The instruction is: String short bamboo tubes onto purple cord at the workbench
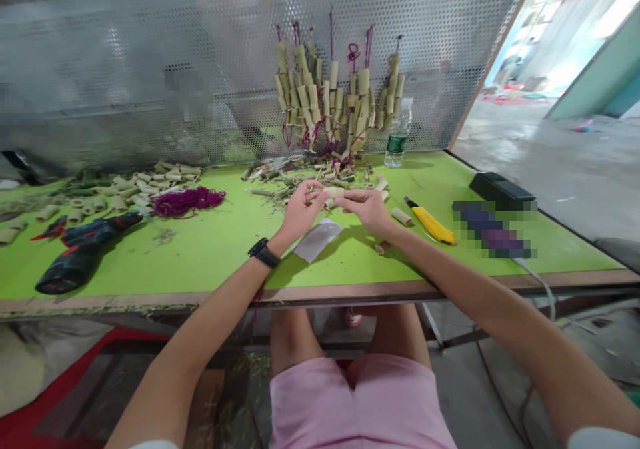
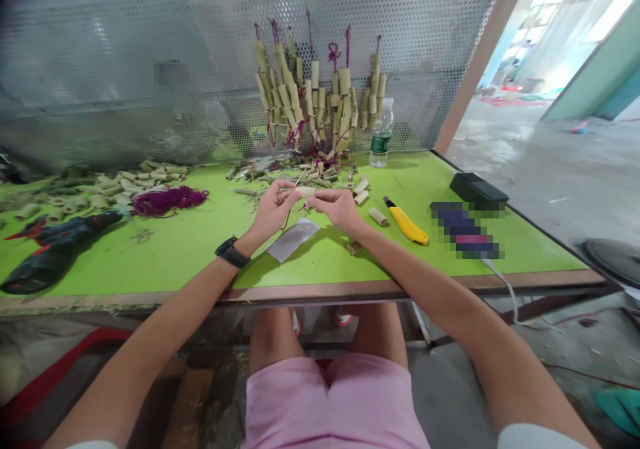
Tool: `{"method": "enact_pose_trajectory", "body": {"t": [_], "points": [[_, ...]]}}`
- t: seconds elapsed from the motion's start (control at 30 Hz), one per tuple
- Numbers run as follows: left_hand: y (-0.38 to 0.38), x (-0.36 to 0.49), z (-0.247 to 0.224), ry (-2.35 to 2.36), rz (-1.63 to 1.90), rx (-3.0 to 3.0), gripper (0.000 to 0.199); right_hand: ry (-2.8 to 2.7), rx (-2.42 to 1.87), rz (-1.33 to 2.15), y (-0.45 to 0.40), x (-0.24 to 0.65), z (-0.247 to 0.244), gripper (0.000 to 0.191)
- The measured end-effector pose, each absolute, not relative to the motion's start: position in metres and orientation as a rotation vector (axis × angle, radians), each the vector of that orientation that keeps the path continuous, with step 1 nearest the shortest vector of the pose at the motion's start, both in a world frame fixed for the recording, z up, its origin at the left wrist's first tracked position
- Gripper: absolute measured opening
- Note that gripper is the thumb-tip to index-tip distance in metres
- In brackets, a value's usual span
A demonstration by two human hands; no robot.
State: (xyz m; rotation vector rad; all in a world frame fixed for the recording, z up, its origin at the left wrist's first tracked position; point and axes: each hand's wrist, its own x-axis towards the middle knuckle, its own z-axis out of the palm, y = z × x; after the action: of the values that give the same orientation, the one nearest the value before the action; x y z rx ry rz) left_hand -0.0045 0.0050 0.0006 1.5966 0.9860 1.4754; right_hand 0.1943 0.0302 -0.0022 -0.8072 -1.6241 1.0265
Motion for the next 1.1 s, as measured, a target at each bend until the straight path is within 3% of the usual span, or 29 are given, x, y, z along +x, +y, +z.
{"method": "enact_pose_trajectory", "body": {"t": [0.43,0.67,0.87,1.1], "points": [[0.000,-0.005,0.007,1.058,1.470,1.704,0.028,-1.490,-0.827,1.327,0.033,0.195,-0.002,0.041],[0.007,-0.003,-0.005,1.044,1.473,1.547,0.036,-1.547,-0.798,1.282,0.032,0.193,-0.003,0.045],[0.014,0.000,-0.009,0.886,1.492,1.446,0.025,-1.495,-0.805,1.249,0.033,0.193,-0.003,0.040],[0.013,-0.005,-0.004,1.023,1.582,1.491,0.021,-1.484,-0.807,1.283,0.038,0.194,-0.006,0.038]]}}
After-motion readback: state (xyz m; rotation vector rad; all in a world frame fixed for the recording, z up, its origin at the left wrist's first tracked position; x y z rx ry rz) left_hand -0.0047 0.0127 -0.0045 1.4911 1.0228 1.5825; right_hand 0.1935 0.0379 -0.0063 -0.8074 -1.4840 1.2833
